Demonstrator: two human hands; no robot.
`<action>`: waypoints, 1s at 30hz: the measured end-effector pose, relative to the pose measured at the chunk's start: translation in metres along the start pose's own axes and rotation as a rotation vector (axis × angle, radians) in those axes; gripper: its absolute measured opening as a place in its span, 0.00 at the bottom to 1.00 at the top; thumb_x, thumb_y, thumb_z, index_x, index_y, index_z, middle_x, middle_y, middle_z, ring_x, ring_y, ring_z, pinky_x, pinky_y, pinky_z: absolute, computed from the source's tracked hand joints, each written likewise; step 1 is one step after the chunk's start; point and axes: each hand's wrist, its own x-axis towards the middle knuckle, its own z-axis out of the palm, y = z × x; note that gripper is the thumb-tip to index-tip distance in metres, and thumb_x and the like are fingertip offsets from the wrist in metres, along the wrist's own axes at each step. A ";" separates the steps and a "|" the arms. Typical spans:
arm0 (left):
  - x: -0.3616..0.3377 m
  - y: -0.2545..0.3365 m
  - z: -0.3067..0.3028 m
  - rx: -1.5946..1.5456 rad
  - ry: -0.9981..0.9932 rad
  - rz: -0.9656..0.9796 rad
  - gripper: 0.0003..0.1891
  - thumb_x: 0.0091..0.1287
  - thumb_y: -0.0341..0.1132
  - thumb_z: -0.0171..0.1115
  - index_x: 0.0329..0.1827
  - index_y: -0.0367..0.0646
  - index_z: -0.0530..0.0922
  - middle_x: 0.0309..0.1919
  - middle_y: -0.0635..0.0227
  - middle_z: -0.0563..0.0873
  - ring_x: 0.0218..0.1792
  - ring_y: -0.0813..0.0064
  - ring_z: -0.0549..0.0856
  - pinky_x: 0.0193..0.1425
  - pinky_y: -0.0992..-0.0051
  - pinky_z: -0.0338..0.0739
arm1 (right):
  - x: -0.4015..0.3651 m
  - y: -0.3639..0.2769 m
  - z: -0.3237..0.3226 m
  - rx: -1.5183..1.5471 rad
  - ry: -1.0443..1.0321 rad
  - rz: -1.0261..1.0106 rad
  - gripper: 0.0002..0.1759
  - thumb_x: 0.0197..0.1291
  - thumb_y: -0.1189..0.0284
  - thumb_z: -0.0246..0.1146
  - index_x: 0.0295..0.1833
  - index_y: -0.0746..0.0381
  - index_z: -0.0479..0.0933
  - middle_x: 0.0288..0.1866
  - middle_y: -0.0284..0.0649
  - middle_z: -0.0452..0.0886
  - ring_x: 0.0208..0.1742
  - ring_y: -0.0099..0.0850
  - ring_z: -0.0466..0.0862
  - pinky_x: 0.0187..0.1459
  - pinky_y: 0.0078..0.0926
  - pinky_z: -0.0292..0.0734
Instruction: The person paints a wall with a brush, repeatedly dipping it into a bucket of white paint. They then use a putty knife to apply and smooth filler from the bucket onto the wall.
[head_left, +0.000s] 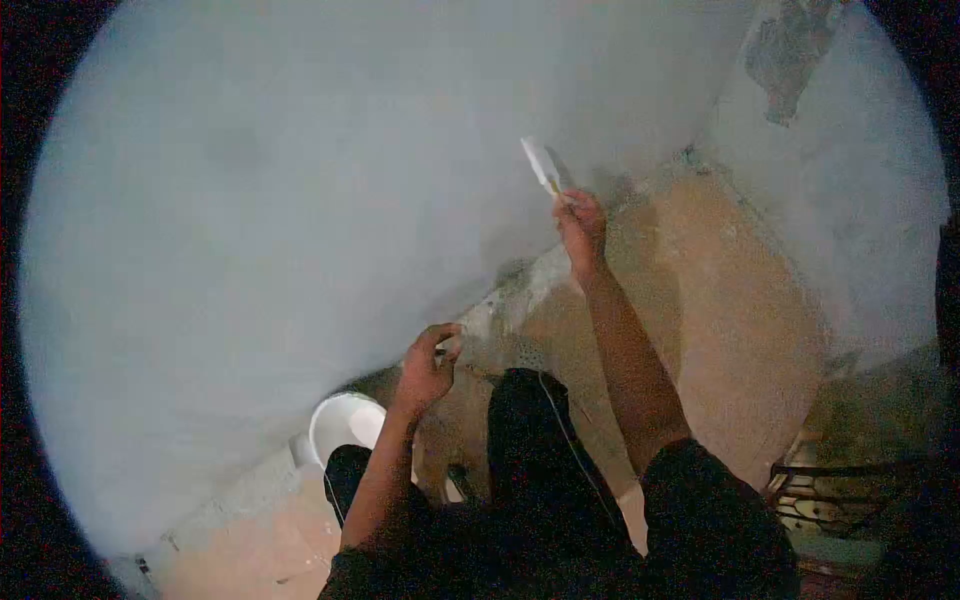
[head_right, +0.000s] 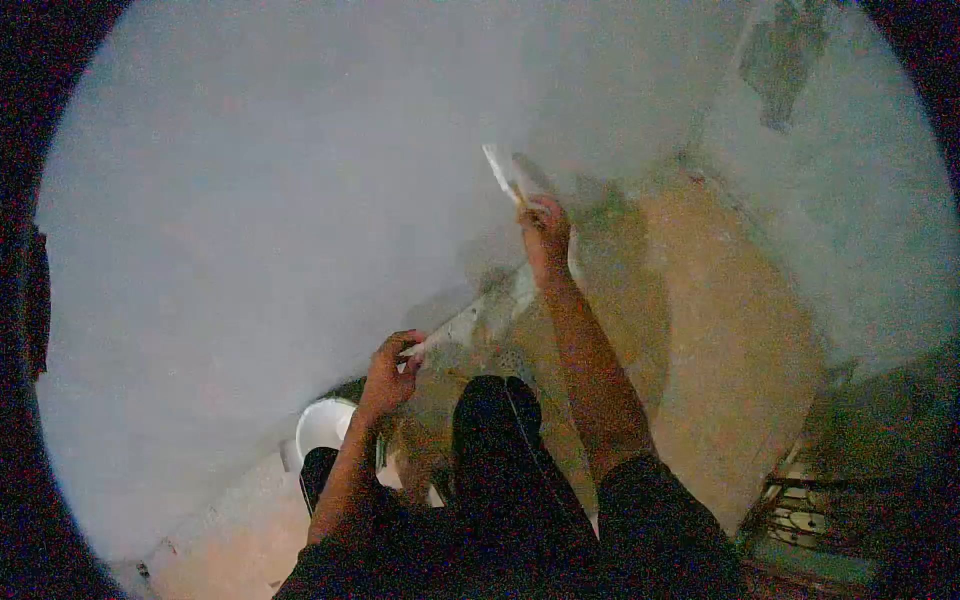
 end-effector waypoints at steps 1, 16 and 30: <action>0.003 0.009 -0.002 0.006 -0.005 0.012 0.20 0.65 0.26 0.62 0.60 0.42 0.73 0.56 0.51 0.80 0.56 0.53 0.82 0.54 0.65 0.79 | 0.012 -0.004 0.003 0.006 0.010 -0.008 0.12 0.60 0.78 0.66 0.49 0.64 0.75 0.34 0.34 0.80 0.30 0.23 0.77 0.34 0.22 0.76; 0.144 0.155 0.025 0.089 0.132 0.329 0.23 0.63 0.21 0.61 0.61 0.47 0.72 0.61 0.59 0.77 0.63 0.56 0.76 0.63 0.57 0.76 | 0.105 0.043 -0.048 -0.675 -0.025 -0.410 0.12 0.56 0.64 0.68 0.43 0.59 0.84 0.36 0.47 0.85 0.38 0.47 0.85 0.41 0.40 0.80; 0.170 0.162 0.107 -0.130 0.477 0.080 0.22 0.61 0.21 0.60 0.59 0.44 0.75 0.60 0.58 0.79 0.63 0.61 0.77 0.61 0.61 0.76 | 0.158 -0.205 -0.027 -0.871 0.100 -0.496 0.15 0.56 0.57 0.66 0.38 0.58 0.85 0.33 0.45 0.86 0.37 0.46 0.86 0.39 0.42 0.80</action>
